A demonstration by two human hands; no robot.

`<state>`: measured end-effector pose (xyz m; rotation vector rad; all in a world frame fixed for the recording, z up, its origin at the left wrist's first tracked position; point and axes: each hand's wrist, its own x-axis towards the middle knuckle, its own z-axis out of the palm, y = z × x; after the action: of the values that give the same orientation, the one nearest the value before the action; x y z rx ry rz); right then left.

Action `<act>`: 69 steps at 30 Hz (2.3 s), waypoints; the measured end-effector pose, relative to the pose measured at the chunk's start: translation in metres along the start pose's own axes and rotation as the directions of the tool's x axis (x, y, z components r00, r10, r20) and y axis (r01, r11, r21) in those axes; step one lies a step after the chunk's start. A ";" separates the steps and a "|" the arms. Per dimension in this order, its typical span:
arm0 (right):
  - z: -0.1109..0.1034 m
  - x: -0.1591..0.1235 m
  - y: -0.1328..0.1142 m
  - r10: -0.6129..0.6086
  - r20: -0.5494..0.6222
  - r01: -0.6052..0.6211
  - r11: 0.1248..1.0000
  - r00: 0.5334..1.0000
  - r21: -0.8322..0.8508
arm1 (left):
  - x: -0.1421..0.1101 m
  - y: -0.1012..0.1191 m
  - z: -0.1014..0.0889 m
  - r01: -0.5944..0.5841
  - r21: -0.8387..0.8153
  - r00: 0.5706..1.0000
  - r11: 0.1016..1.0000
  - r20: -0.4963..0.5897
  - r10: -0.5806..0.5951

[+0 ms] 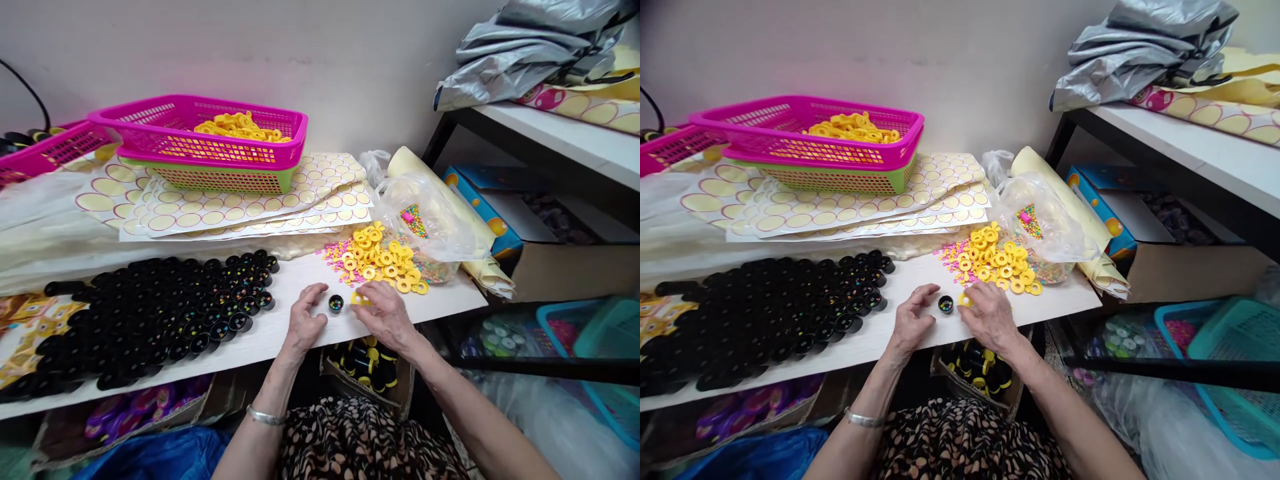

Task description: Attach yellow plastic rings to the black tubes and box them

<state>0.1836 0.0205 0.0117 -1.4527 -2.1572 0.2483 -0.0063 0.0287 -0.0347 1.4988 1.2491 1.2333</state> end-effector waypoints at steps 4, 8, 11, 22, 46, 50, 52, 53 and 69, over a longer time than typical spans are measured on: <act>0.012 0.015 -0.026 -0.089 0.092 0.088 0.996 0.992 0.006 | -0.003 0.000 -0.003 0.124 -0.240 0.987 0.963 -0.072 -0.145; 0.017 0.020 -0.030 -0.099 0.093 0.100 0.995 0.991 -0.002 | -0.002 0.002 0.000 0.139 -0.251 0.987 0.958 -0.041 -0.154; 0.012 0.015 -0.019 -0.030 -0.048 0.032 0.999 0.998 0.041 | 0.000 0.001 0.000 0.143 -0.237 0.985 0.961 -0.062 -0.162; 0.016 0.007 0.018 0.156 0.016 -0.153 0.981 0.988 -0.119 | 0.002 -0.001 0.005 0.023 0.024 0.999 0.999 -0.030 -0.022; 0.017 0.015 -0.006 0.124 0.452 -0.002 0.966 0.883 -0.260 | 0.002 0.003 0.005 -0.007 0.079 1.000 0.997 -0.007 0.008; 0.017 0.016 -0.010 0.119 0.492 0.048 0.948 0.863 -0.315 | 0.001 0.004 0.004 -0.044 0.096 0.998 0.994 0.047 0.039; 0.018 0.018 -0.009 0.110 0.465 0.068 0.934 0.879 -0.350 | 0.000 0.004 0.004 -0.058 0.095 0.996 0.994 0.075 0.051; 0.019 0.018 -0.008 0.104 0.449 0.071 0.932 0.888 -0.356 | 0.000 0.004 0.003 -0.062 0.091 0.995 0.994 0.080 0.055; 0.021 0.006 0.008 -0.010 0.338 0.119 0.945 0.941 -0.306 | -0.001 -0.004 0.006 -0.142 0.282 0.979 0.949 0.182 0.092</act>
<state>0.1773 0.0315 -0.0076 -1.6046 -2.6152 0.1254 -0.0008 0.0286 -0.0403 1.8761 1.2869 1.0014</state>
